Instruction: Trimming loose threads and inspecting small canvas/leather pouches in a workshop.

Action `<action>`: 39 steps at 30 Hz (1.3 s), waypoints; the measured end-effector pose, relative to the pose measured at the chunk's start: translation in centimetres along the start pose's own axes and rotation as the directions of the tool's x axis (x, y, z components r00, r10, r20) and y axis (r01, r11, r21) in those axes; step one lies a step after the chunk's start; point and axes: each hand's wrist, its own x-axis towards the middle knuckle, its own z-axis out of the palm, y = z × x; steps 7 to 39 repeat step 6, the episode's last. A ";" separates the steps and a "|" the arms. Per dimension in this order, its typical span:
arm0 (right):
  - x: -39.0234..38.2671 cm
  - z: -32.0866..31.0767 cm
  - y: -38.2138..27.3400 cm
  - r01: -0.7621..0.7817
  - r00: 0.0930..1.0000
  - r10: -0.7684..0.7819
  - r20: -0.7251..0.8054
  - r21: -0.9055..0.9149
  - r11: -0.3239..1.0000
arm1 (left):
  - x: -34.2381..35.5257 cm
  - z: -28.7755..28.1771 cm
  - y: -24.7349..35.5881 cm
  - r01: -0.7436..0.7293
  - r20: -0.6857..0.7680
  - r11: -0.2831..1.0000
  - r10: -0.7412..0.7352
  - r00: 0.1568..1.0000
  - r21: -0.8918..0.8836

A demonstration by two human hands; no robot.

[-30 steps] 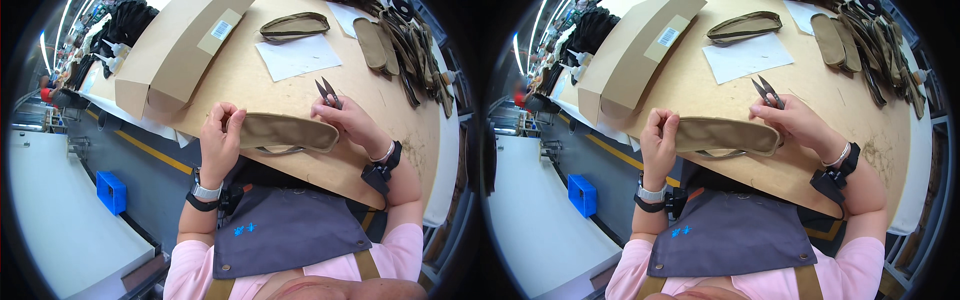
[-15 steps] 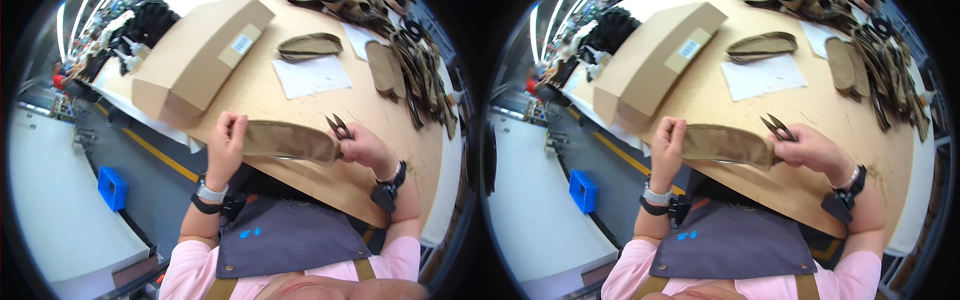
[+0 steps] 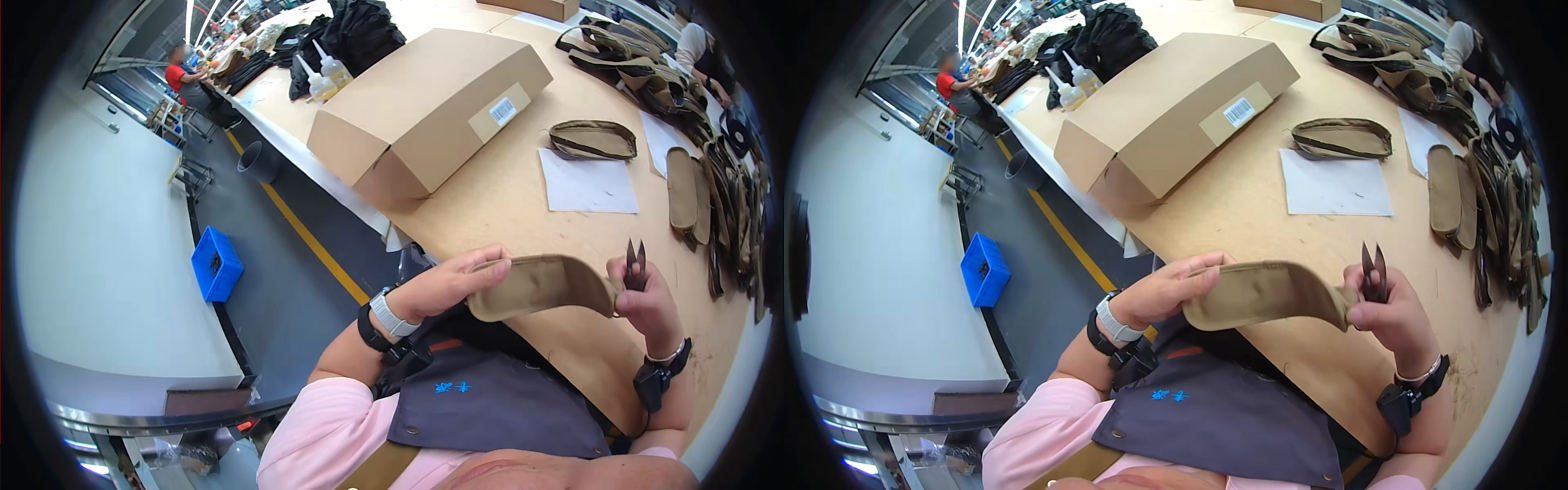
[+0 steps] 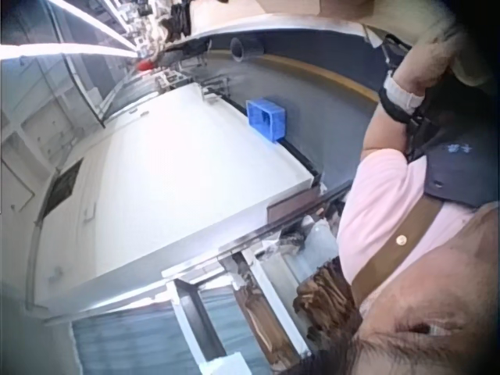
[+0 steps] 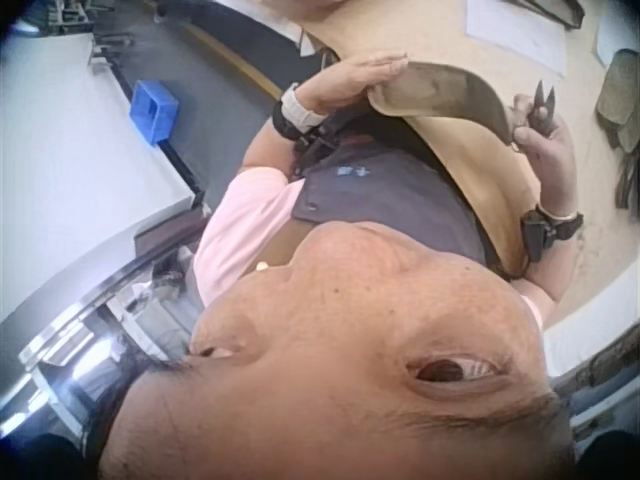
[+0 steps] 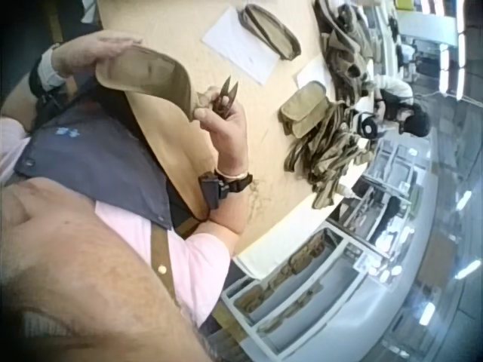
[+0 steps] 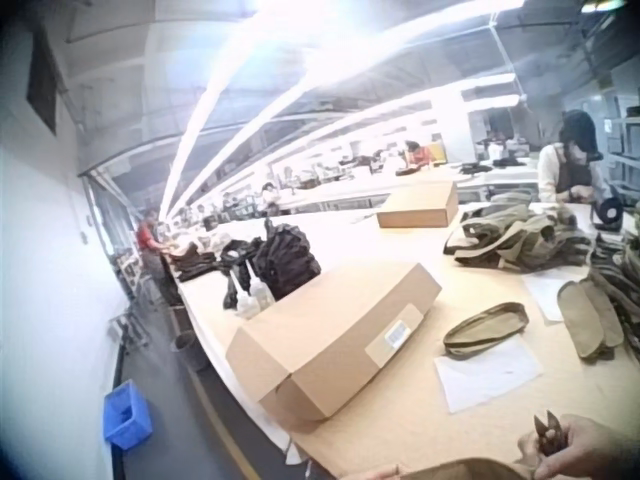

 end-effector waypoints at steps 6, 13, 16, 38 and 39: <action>0.3 0.2 -0.5 0.041 0.977 -0.020 0.214 -0.094 0.995 | -0.8 -2.5 -4.5 0.046 0.215 0.983 -0.006 0.977 -0.179; 0.3 0.2 -0.5 0.041 0.977 -0.020 0.214 -0.094 0.995 | -0.8 -2.5 -4.5 0.046 0.215 0.983 -0.006 0.977 -0.179; 0.3 0.2 -0.5 0.041 0.977 -0.020 0.214 -0.094 0.995 | -0.8 -2.5 -4.5 0.046 0.215 0.983 -0.006 0.977 -0.179; 0.3 0.2 -0.5 0.041 0.977 -0.020 0.214 -0.094 0.995 | -0.8 -2.5 -4.5 0.046 0.215 0.983 -0.006 0.977 -0.179; 0.3 0.2 -0.5 0.041 0.977 -0.020 0.214 -0.094 0.995 | -0.8 -2.5 -4.5 0.046 0.215 0.983 -0.006 0.977 -0.179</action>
